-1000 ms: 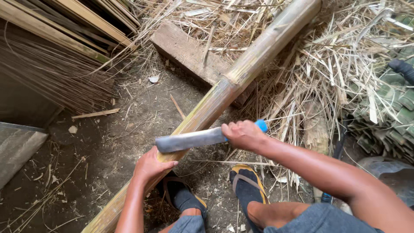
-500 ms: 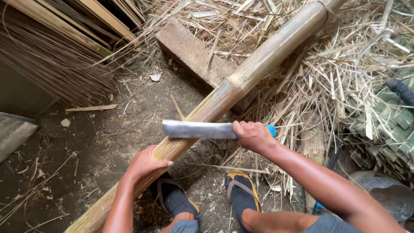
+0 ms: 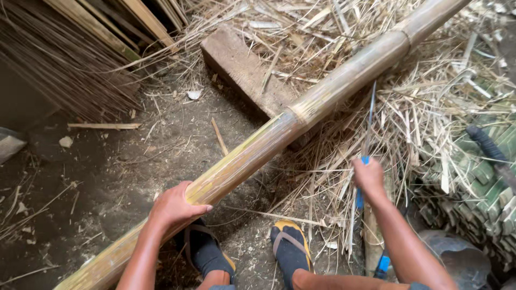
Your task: The person uses a blue-handled knife to shave the outer layer of a long bamboo pole resting on a wooden block. They repeatedly scrape the surface to remove the outer skin, rotating the pole to access different sides.
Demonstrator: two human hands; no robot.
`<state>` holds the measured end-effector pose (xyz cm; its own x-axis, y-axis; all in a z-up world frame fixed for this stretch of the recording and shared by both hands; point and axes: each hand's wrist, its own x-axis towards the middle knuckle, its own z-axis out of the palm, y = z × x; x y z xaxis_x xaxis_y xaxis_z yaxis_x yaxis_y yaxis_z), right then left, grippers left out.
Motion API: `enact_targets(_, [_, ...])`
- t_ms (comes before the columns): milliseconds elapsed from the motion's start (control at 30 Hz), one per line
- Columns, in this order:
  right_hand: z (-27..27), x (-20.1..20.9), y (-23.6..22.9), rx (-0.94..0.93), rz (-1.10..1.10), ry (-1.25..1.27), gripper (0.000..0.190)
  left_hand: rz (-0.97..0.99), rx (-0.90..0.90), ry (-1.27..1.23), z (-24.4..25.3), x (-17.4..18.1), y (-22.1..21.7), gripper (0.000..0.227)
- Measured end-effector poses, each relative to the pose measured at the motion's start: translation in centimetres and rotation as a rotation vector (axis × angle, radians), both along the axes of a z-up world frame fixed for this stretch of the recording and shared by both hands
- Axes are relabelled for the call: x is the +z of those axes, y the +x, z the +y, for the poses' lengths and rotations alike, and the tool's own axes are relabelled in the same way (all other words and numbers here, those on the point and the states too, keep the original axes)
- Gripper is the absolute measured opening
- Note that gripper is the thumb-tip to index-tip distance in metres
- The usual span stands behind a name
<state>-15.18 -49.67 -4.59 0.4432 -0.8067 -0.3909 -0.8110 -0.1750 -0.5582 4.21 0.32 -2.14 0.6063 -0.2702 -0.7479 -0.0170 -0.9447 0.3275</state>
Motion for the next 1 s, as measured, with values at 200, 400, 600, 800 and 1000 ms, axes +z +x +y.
enact_targets(200, [3.1,2.6,3.5,-0.007,-0.156,0.549,0.029,-0.043,0.031,-0.039,0.1,-0.7,1.2,0.093])
enact_targets(400, [5.5,3.5,7.8,-0.172,-0.420,0.557,0.025,-0.602,-0.103,0.090,-0.5,0.3,-0.9,0.103])
enact_targets(600, [7.3,6.3,10.3,0.366,0.058,-0.133,0.019,-0.461,-0.195,0.150,-1.0,1.3,-1.4,0.108])
enact_targets(800, [17.1,4.6,10.4,1.115,0.227,-0.285,0.018,-0.457,-0.129,0.067,-0.2,1.7,-1.4,0.099])
enact_targets(1000, [8.9,3.5,15.2,0.731,0.326,-0.155,0.019,-0.510,-0.088,-0.032,0.3,1.9,-2.0,0.087])
